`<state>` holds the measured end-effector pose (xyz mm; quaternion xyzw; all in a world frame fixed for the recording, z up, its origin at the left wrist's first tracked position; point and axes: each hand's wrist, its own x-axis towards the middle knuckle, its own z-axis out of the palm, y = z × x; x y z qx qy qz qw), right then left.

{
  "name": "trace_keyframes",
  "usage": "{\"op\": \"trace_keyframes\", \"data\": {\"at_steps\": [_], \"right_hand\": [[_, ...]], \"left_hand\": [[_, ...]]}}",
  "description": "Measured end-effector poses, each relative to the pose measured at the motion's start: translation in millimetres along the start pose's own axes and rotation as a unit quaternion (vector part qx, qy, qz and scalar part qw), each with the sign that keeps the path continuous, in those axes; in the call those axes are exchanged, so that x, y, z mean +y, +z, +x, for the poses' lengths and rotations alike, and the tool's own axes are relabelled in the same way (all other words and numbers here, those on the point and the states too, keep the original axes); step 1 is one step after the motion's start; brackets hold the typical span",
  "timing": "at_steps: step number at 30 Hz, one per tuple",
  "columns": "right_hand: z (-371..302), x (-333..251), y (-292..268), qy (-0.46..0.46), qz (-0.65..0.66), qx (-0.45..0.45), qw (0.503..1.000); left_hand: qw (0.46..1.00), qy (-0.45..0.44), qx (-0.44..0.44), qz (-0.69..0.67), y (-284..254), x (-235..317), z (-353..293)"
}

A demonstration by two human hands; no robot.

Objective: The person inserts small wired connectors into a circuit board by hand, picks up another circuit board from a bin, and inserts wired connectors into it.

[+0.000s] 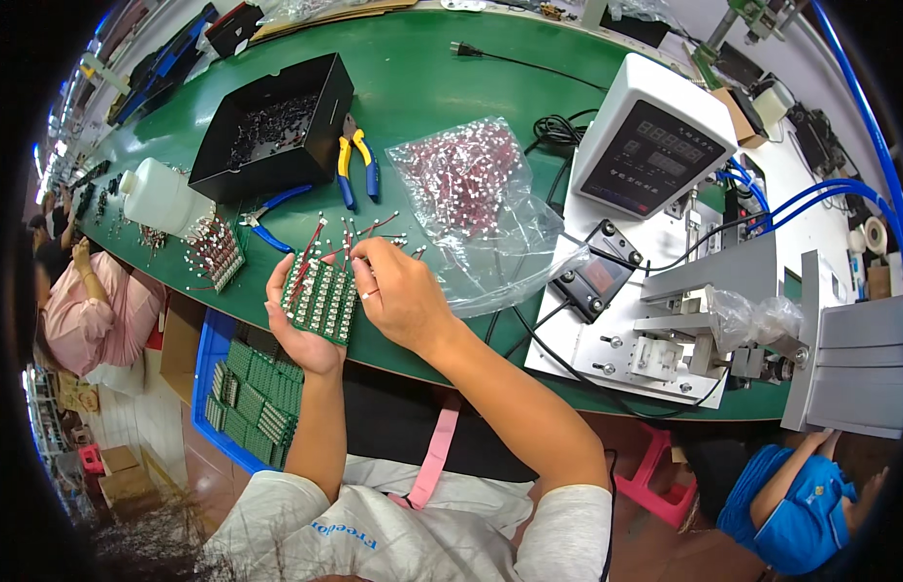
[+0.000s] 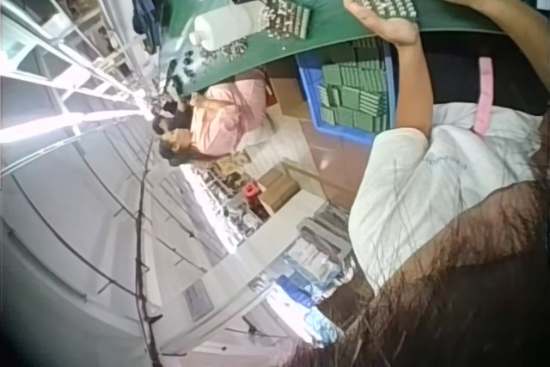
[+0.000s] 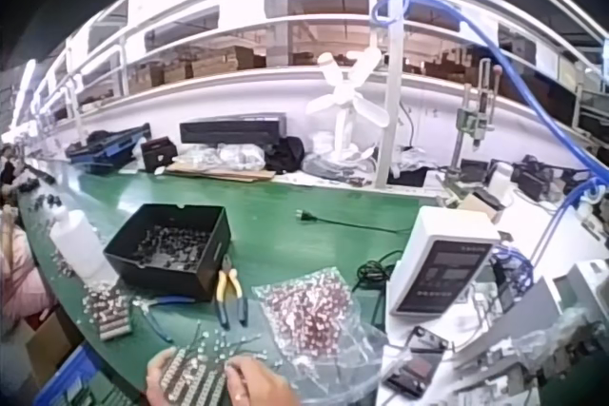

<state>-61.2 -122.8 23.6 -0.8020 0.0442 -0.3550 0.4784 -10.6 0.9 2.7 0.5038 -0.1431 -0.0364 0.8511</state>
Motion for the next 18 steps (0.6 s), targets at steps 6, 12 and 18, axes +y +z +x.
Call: {"op": "trace_keyframes", "data": {"at_steps": [6,12,18], "right_hand": [[-5,-8,0,0.039,0.04,-0.031,0.998],[-8,-8,-1,0.003,0.015,-0.056,0.998],[-9,-5,0,-0.027,0.024,-0.046,0.998]], "left_hand": [[1.0,0.016,-0.022,0.001,3,-1,-2],[0.991,0.066,-0.074,0.084,-1,-2,-6],[0.978,0.117,-0.11,0.132,-3,-4,-9]]}}
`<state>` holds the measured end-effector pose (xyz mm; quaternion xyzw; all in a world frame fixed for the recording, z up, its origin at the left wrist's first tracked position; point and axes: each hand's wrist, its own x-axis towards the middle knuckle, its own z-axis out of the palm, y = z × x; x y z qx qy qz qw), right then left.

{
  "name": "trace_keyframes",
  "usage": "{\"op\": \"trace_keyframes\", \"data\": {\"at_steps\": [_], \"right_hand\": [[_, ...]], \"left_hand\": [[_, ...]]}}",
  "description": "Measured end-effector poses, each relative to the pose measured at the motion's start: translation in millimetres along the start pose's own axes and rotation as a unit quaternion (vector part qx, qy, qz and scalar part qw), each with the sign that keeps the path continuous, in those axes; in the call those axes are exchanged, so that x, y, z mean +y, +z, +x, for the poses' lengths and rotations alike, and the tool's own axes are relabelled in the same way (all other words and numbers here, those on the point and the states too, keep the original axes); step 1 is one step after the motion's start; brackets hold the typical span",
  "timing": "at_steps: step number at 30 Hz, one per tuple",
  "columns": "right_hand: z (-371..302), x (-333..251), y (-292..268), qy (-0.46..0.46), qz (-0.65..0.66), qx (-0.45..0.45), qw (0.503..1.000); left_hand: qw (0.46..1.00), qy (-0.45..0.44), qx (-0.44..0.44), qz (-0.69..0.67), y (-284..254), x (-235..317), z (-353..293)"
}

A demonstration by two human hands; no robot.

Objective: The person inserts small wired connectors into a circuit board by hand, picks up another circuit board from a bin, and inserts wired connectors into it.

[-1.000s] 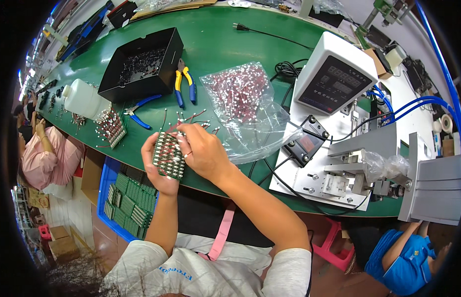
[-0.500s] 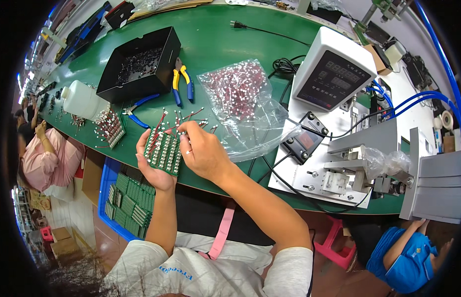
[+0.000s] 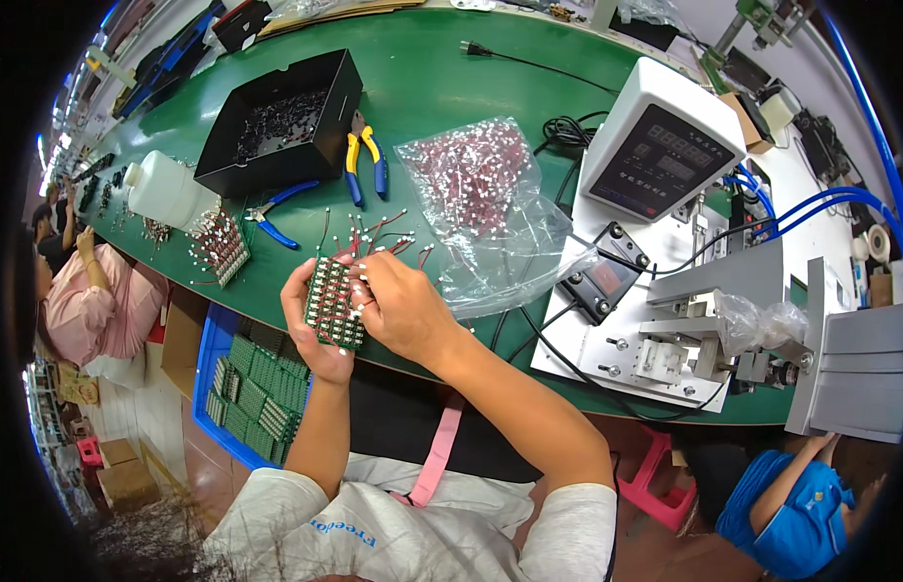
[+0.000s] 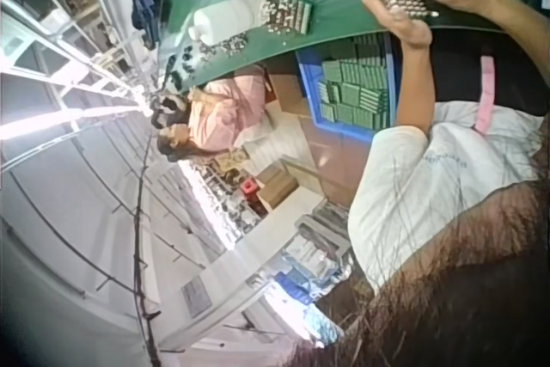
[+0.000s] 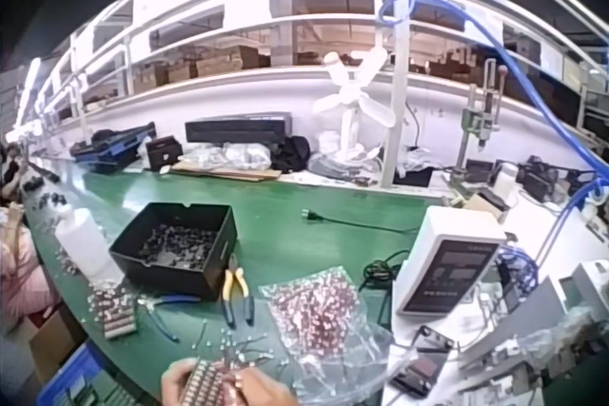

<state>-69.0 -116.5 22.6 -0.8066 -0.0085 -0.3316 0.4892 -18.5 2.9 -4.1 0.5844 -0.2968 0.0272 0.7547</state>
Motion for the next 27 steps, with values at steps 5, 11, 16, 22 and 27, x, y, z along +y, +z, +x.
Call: {"op": "trace_keyframes", "data": {"at_steps": [5,11,16,22,27], "right_hand": [[1,-2,-1,-0.008,0.005,0.0,1.0],[2,-4,-2,-0.011,-0.008,0.007,1.0],[1,0,0,-0.034,-0.021,0.018,0.999],[3,1,-2,-0.072,-0.042,0.015,0.996],[1,4,-2,-0.097,-0.053,0.023,0.994]], "left_hand": [[0.998,0.044,-0.02,0.031,6,10,2],[0.996,0.06,-0.034,0.053,4,9,1],[0.996,0.065,-0.042,0.052,7,10,2],[0.992,0.076,-0.042,0.092,4,10,0],[0.99,0.084,-0.043,0.101,4,8,-1]]}}
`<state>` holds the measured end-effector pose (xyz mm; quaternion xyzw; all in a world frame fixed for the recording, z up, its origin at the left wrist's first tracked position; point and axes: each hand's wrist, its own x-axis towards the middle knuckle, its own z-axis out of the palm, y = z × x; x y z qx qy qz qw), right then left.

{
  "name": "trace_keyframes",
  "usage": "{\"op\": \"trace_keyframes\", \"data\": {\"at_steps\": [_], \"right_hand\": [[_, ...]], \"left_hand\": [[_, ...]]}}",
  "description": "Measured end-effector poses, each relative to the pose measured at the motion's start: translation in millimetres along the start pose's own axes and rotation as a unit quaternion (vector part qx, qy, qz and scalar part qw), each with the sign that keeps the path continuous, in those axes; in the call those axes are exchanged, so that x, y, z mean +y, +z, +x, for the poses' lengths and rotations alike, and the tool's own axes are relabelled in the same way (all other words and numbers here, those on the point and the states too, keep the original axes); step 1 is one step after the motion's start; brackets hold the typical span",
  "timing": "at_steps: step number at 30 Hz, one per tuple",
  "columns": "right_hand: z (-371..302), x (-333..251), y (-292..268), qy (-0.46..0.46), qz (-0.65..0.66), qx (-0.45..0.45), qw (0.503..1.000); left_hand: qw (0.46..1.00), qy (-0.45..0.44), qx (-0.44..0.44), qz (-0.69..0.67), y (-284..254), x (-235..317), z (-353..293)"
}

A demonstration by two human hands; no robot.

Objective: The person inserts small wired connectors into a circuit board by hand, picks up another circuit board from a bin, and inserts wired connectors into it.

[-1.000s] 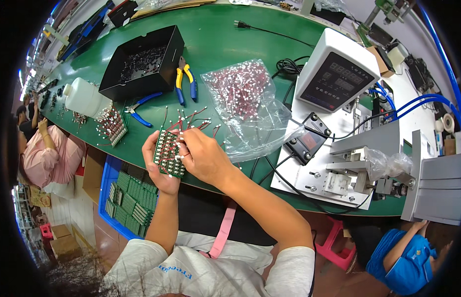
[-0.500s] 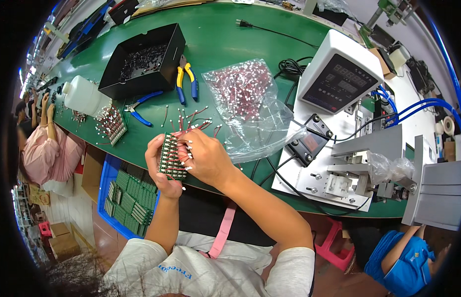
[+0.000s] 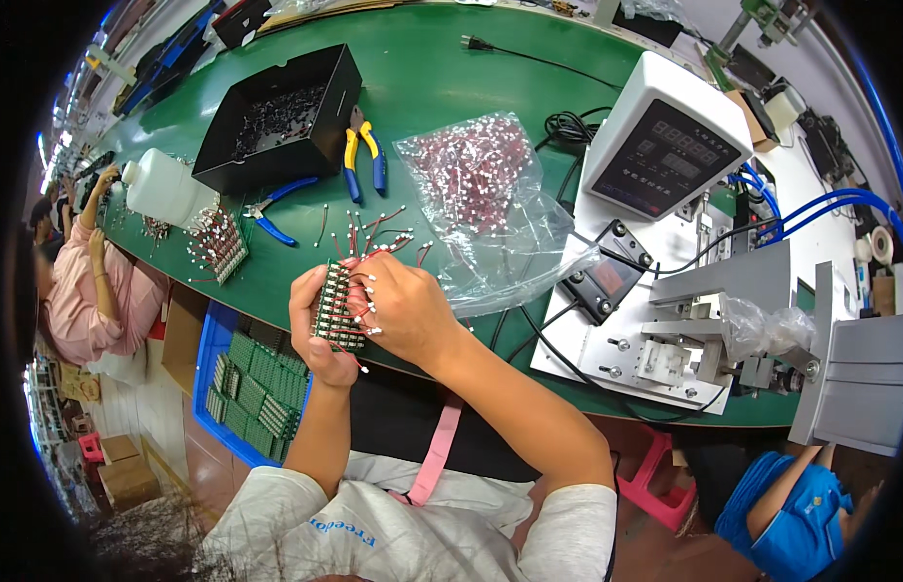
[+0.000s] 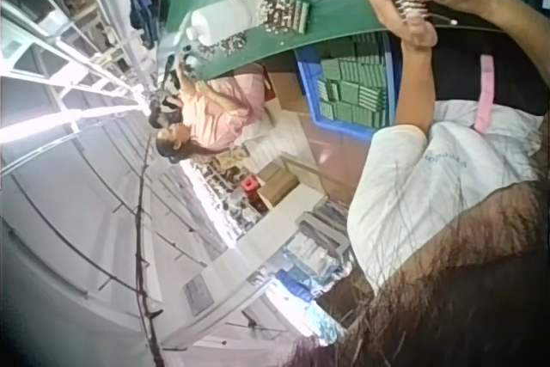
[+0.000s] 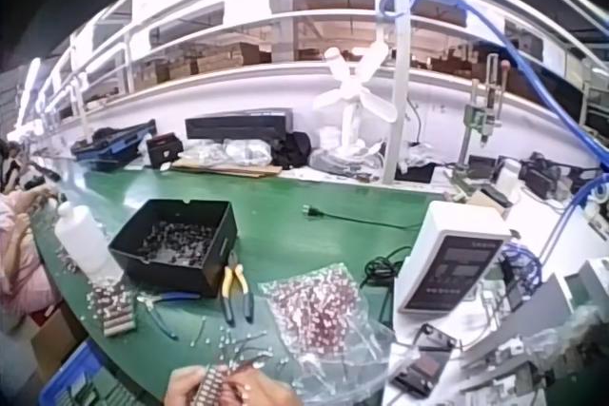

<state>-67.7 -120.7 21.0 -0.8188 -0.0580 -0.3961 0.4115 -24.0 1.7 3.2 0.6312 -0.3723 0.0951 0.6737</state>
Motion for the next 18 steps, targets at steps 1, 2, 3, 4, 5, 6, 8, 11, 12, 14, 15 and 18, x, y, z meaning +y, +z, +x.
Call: {"op": "trace_keyframes", "data": {"at_steps": [1,2,3,4,5,6,8,11,12,14,15,18], "right_hand": [[-1.2,0.2,0.2,0.009,-0.004,-0.004,1.0],[-2.4,0.4,0.4,0.018,-0.009,-0.008,1.0],[-3.4,0.5,0.6,0.026,-0.013,-0.012,0.999],[-3.9,0.4,0.4,0.035,-0.017,-0.015,0.999],[-3.8,0.2,-0.2,0.035,-0.017,-0.014,0.999],[-3.4,-0.1,-1.0,0.032,-0.021,-0.013,0.999],[-2.3,-0.8,-2.4,0.027,-0.028,-0.011,0.999],[-2.2,-1.2,-3.1,0.021,-0.034,-0.009,0.999],[-2.3,-1.2,-3.1,0.019,-0.037,-0.008,0.999],[-2.7,-1.1,-3.3,0.016,-0.043,-0.006,0.999],[-2.5,-1.4,-3.6,0.016,-0.043,-0.006,0.999],[-1.2,-2.4,-5.4,0.02,-0.028,-0.006,0.999]], "left_hand": [[1.0,-0.002,0.001,0.001,0.5,0.7,0.5],[1.0,-0.004,0.002,0.003,1.0,1.6,1.0],[1.0,-0.005,0.002,0.004,1.5,2.5,1.5],[1.0,-0.007,0.003,0.005,1.9,3.1,1.8],[1.0,-0.006,0.002,0.005,2.0,3.4,1.8],[1.0,-0.011,-0.003,0.013,1.3,3.7,1.6],[0.999,-0.019,-0.014,0.028,-0.3,4.2,1.1],[0.999,-0.027,-0.019,0.035,-0.5,5.0,0.0],[0.999,-0.032,-0.018,0.033,-0.4,5.2,-0.5],[0.999,-0.041,-0.016,0.03,-0.2,5.5,-1.0],[0.999,-0.041,-0.017,0.03,-0.4,5.7,-0.9],[0.998,-0.026,-0.018,0.057,-1.0,6.2,-0.3]]}}
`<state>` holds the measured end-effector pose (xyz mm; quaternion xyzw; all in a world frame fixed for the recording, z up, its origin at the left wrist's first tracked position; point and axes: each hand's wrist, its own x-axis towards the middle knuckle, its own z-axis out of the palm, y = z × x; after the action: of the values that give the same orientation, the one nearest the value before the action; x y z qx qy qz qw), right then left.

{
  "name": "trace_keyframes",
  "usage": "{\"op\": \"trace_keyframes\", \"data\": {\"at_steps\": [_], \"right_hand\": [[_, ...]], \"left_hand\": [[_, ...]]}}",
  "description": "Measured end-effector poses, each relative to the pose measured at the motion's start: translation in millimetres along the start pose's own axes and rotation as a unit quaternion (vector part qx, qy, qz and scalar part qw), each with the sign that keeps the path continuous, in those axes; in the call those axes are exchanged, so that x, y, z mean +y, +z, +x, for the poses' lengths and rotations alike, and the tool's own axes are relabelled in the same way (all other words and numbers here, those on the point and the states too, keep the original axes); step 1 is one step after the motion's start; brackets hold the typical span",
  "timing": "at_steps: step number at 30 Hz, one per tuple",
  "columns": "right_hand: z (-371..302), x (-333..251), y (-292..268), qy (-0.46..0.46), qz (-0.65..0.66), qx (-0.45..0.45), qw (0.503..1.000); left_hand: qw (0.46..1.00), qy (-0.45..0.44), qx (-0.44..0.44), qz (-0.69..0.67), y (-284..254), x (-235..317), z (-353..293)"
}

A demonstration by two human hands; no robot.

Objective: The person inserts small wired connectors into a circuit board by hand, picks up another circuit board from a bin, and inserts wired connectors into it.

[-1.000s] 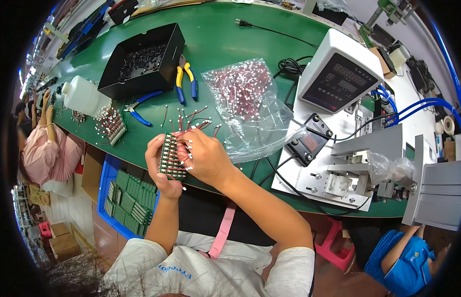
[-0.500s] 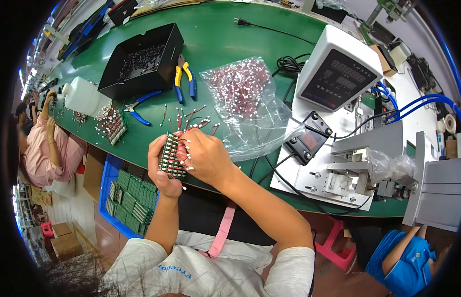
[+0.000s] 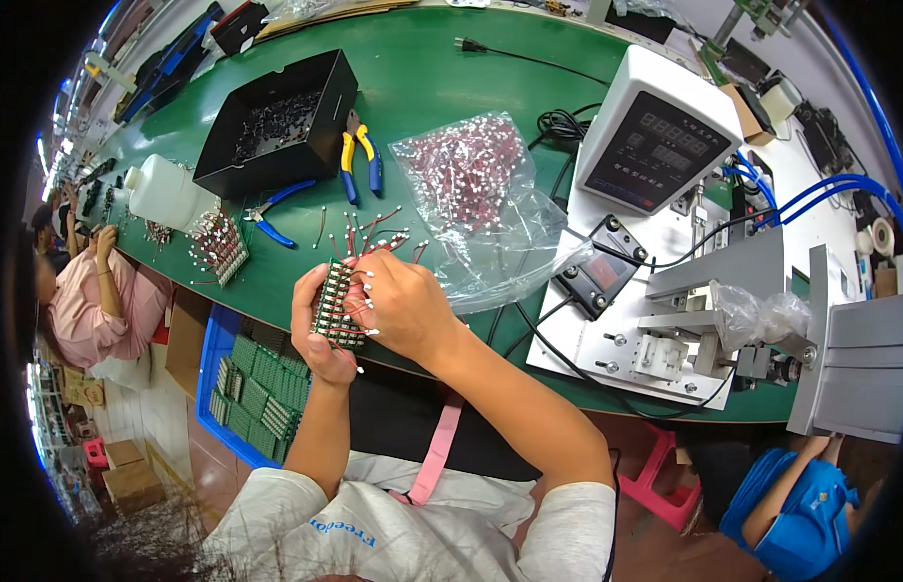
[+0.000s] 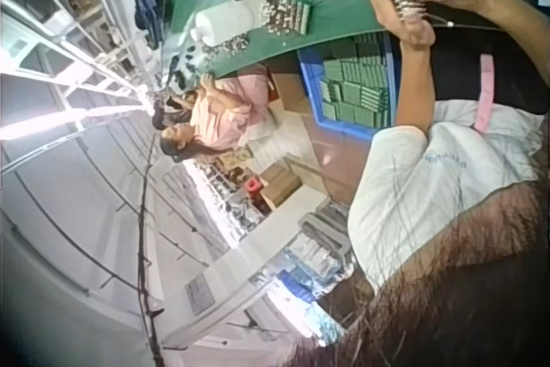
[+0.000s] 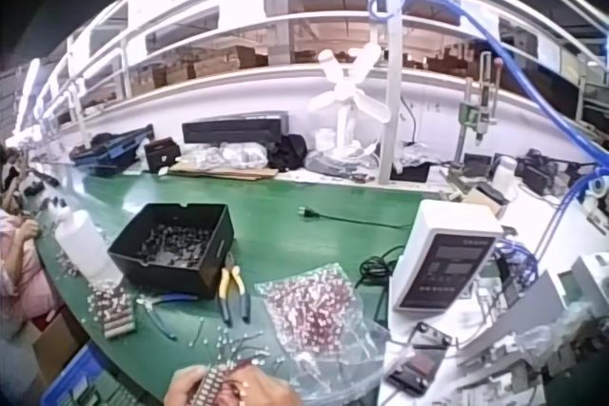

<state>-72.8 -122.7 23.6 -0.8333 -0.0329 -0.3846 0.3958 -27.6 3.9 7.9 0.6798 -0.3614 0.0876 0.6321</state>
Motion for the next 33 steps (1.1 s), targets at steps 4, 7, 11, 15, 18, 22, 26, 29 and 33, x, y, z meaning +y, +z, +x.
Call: {"op": "trace_keyframes", "data": {"at_steps": [4,7,11,15,18,22,26,29,33], "right_hand": [[-2.4,3.8,1.6,0.005,0.006,-0.005,1.0],[-4.3,5.5,3.0,0.009,0.008,-0.01,1.0],[-4.0,3.8,3.6,0.036,0.021,-0.007,0.999],[-2.7,2.7,2.2,0.037,0.03,-0.002,0.999],[-1.8,1.4,0.4,0.04,0.03,-0.006,0.999],[-0.9,0.9,-1.2,0.047,0.024,-0.023,0.998],[-1.0,7.2,-0.7,-0.02,0.003,-0.01,1.0],[-1.0,6.6,0.4,-0.016,0.006,-0.01,1.0],[-1.9,5.0,-0.4,-0.004,0.004,-0.017,1.0]], "left_hand": [[1.0,0.004,-0.003,0.009,-0.6,1.9,1.1],[1.0,0.003,-0.006,0.009,-1.2,2.4,1.1],[1.0,-0.004,-0.006,0.008,-2.4,1.0,0.0],[1.0,-0.002,-0.009,-0.005,-2.2,0.0,0.0],[1.0,-0.001,-0.01,-0.008,-2.5,0.2,0.1],[1.0,-0.001,-0.014,-0.007,-2.5,1.6,1.3],[1.0,0.015,0.005,-0.015,1.2,2.4,4.3],[1.0,0.01,0.004,-0.02,-1.1,0.4,3.6],[1.0,0.005,0.002,-0.028,-2.3,-1.3,3.8]]}}
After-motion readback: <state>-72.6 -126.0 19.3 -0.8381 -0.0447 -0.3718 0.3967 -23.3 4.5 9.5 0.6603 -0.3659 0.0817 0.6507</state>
